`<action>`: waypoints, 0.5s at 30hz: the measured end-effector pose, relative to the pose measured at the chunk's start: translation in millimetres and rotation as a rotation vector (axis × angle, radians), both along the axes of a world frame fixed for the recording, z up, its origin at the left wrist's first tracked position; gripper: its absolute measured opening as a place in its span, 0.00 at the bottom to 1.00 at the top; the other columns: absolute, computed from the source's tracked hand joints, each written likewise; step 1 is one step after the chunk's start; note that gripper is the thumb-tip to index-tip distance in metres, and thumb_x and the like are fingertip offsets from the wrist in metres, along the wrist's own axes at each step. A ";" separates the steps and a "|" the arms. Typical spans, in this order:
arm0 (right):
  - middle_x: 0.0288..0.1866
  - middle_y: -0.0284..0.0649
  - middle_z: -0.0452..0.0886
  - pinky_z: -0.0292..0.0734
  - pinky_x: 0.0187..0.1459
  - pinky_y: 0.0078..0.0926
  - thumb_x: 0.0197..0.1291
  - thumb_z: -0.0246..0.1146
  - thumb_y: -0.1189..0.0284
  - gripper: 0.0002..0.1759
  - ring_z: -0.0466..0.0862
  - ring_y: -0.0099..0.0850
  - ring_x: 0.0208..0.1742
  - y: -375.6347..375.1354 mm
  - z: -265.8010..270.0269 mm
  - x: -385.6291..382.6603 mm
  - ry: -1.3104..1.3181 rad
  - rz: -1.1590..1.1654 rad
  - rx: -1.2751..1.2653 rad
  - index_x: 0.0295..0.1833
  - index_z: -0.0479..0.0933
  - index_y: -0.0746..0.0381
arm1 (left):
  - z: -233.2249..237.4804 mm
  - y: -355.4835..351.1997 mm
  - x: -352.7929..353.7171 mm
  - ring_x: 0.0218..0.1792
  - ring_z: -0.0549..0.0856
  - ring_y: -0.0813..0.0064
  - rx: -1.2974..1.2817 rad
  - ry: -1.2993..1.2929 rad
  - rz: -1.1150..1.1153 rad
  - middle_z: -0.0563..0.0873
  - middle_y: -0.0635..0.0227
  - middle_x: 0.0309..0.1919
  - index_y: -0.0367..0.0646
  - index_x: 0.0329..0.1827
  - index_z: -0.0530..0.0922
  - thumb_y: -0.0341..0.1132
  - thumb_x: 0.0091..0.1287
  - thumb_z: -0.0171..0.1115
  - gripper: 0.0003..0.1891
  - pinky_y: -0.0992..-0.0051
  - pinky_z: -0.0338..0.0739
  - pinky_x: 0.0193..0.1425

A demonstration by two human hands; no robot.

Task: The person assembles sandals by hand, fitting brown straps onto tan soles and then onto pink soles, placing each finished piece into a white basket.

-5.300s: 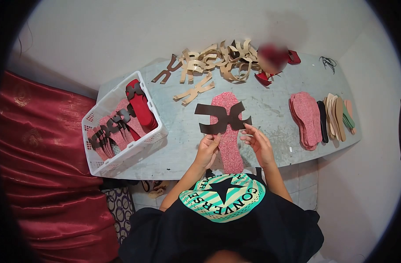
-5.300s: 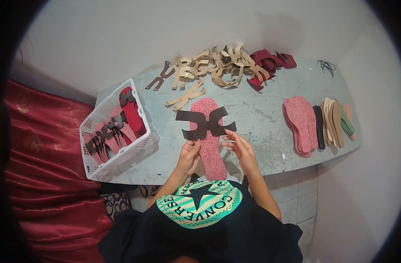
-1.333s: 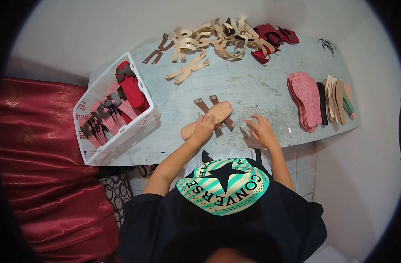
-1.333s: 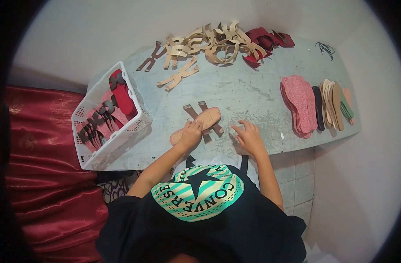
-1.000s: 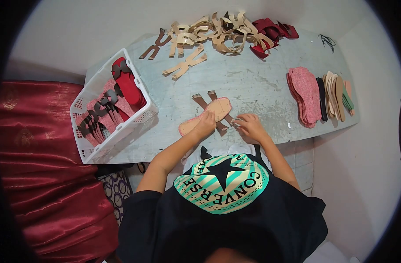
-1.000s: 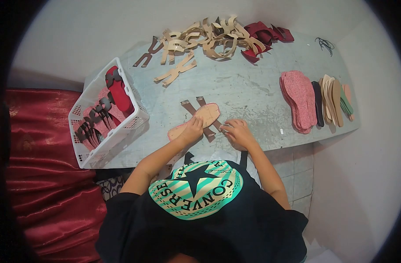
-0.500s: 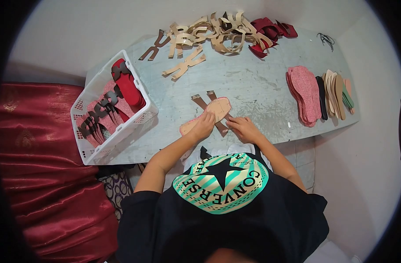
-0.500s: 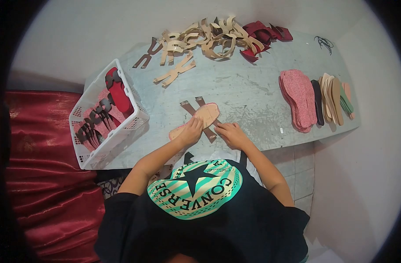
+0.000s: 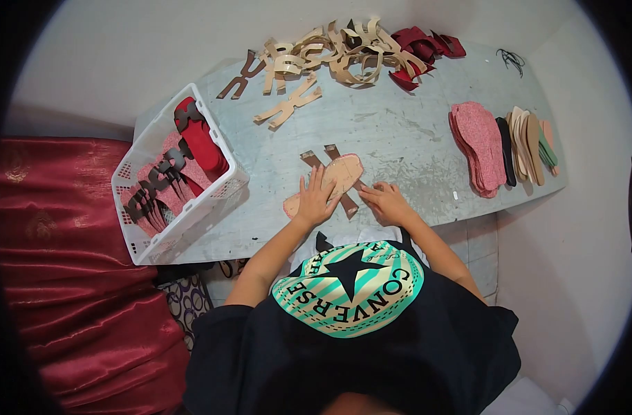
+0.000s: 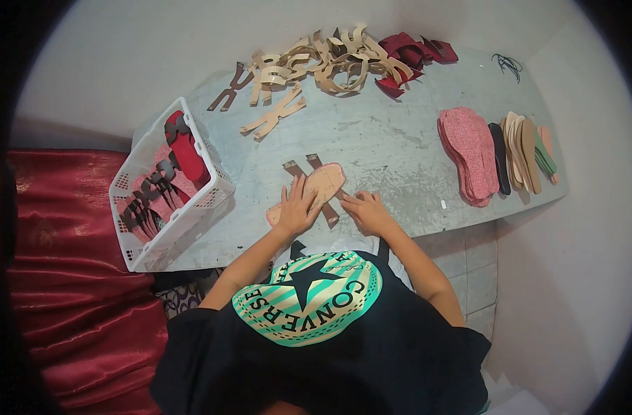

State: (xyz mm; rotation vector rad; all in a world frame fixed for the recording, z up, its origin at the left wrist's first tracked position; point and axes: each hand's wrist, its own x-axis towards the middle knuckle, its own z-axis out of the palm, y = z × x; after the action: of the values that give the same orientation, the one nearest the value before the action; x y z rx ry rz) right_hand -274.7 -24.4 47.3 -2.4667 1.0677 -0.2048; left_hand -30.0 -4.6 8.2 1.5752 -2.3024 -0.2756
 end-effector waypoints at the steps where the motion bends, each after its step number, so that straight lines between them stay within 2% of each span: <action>1: 0.64 0.36 0.70 0.61 0.54 0.41 0.60 0.55 0.69 0.20 0.69 0.41 0.59 0.1 4.1 1.7 0.015 0.001 0.023 0.59 0.72 0.51 | -1.8 1.3 -2.7 0.70 0.54 0.47 0.017 0.033 0.070 0.57 0.49 0.69 0.49 0.61 0.71 0.51 0.60 0.56 0.27 0.39 0.45 0.65; 2: 0.65 0.37 0.69 0.62 0.54 0.43 0.59 0.56 0.67 0.21 0.68 0.43 0.60 0.5 8.0 3.3 0.029 0.001 0.047 0.61 0.71 0.46 | -3.6 2.3 -4.7 0.70 0.54 0.47 0.017 0.033 0.068 0.57 0.49 0.69 0.49 0.61 0.71 0.51 0.60 0.56 0.27 0.39 0.45 0.65; 3: 0.65 0.37 0.69 0.62 0.54 0.43 0.59 0.56 0.67 0.21 0.68 0.43 0.60 1.3 9.9 4.3 0.029 0.000 0.047 0.61 0.71 0.46 | -4.5 3.3 -6.5 0.70 0.54 0.47 0.028 0.023 0.098 0.57 0.50 0.70 0.51 0.60 0.72 0.52 0.60 0.57 0.27 0.39 0.44 0.65; 5: 0.70 0.42 0.62 0.61 0.56 0.49 0.59 0.57 0.59 0.24 0.65 0.47 0.64 4.5 11.4 4.9 0.238 0.125 -0.008 0.63 0.68 0.34 | -6.5 4.9 -8.9 0.70 0.54 0.46 0.041 0.014 0.127 0.56 0.51 0.70 0.52 0.60 0.72 0.53 0.59 0.57 0.27 0.38 0.44 0.65; 6: 0.70 0.42 0.62 0.61 0.56 0.49 0.59 0.57 0.59 0.24 0.65 0.47 0.64 6.6 7.6 4.5 0.238 0.124 -0.005 0.63 0.68 0.34 | -6.8 5.4 -9.6 0.69 0.55 0.46 0.034 0.015 0.140 0.57 0.52 0.70 0.52 0.60 0.73 0.53 0.59 0.58 0.27 0.38 0.45 0.65; 8: 0.73 0.46 0.55 0.58 0.60 0.53 0.57 0.56 0.53 0.26 0.59 0.50 0.69 8.8 -2.6 4.4 0.293 0.184 -0.002 0.64 0.66 0.28 | -6.9 5.7 -10.3 0.69 0.56 0.47 0.027 0.015 0.156 0.58 0.52 0.70 0.53 0.60 0.73 0.53 0.59 0.58 0.27 0.39 0.46 0.64; 15: 0.75 0.47 0.48 0.52 0.64 0.58 0.58 0.56 0.52 0.25 0.51 0.51 0.73 6.4 -4.0 6.4 0.352 0.188 0.100 0.63 0.66 0.28 | -7.2 5.2 -10.6 0.68 0.60 0.53 0.009 0.092 0.160 0.59 0.55 0.69 0.50 0.59 0.72 0.50 0.58 0.60 0.26 0.43 0.48 0.64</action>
State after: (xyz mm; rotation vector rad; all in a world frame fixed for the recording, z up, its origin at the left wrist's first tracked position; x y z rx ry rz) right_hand -268.3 -18.1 43.3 -2.5485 0.9421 0.3443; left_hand -40.6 0.5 1.0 1.7024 -2.0958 -0.3124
